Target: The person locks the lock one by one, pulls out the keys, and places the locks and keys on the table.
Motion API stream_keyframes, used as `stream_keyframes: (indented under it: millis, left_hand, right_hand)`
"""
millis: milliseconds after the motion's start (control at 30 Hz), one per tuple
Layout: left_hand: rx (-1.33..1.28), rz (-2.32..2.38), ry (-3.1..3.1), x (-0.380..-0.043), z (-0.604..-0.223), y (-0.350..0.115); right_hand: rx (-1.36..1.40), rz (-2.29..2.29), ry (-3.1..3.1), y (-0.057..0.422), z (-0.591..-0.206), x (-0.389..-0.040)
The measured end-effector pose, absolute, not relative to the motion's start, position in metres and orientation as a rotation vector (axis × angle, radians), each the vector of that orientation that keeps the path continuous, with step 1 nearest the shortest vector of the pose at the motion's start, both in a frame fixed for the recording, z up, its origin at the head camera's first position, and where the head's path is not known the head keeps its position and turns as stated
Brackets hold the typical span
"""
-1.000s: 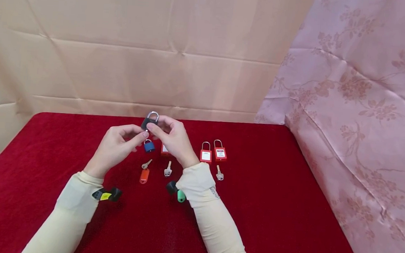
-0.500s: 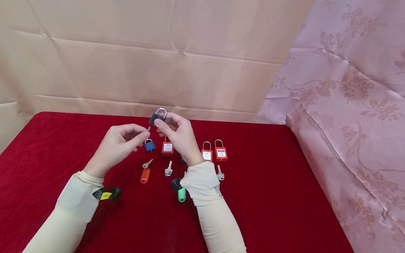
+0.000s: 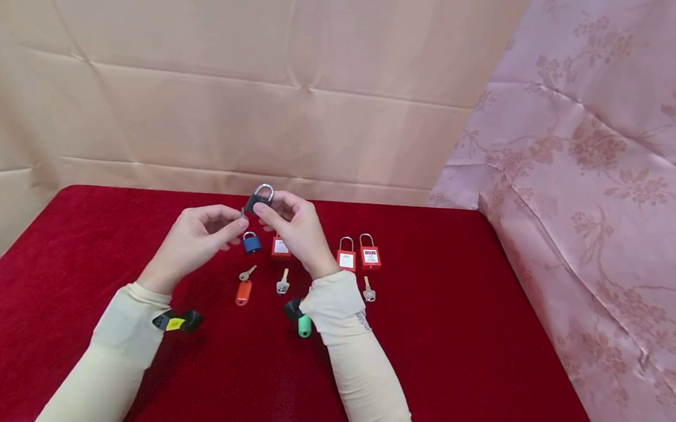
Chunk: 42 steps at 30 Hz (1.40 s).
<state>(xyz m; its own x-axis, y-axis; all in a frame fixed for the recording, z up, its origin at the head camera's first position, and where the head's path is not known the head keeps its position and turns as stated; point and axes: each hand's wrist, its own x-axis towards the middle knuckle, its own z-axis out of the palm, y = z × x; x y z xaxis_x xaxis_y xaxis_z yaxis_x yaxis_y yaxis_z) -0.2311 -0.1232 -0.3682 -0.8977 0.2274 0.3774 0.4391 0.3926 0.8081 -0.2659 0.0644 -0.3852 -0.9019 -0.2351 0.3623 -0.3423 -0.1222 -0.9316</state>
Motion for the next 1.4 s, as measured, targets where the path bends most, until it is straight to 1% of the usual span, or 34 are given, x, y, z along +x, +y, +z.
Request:
stream_keyframes:
  millis: [400, 800, 1133, 1400]
  left_hand:
    - [-0.663, -1.447, -2.520, -0.234, -0.373, -0.127]
    - [-0.607, -1.453, -2.688, -0.231, -0.366, -0.144]
    - [-0.579, -1.166, -2.992, -0.235, -0.374, -0.163]
    - [-0.555, -0.966, -3.104, -0.242, -0.386, -0.164]
  right_hand:
    - [0.729, 2.187, -2.052, 0.061, -0.383, -0.263]
    - [0.756, 2.170, -2.109, 0.052, -0.385, -0.267]
    - [0.675, 2.265, -2.130, 0.046, -0.394, -0.281]
    - [0.633, 2.284, -2.190, 0.040, -0.405, -0.290]
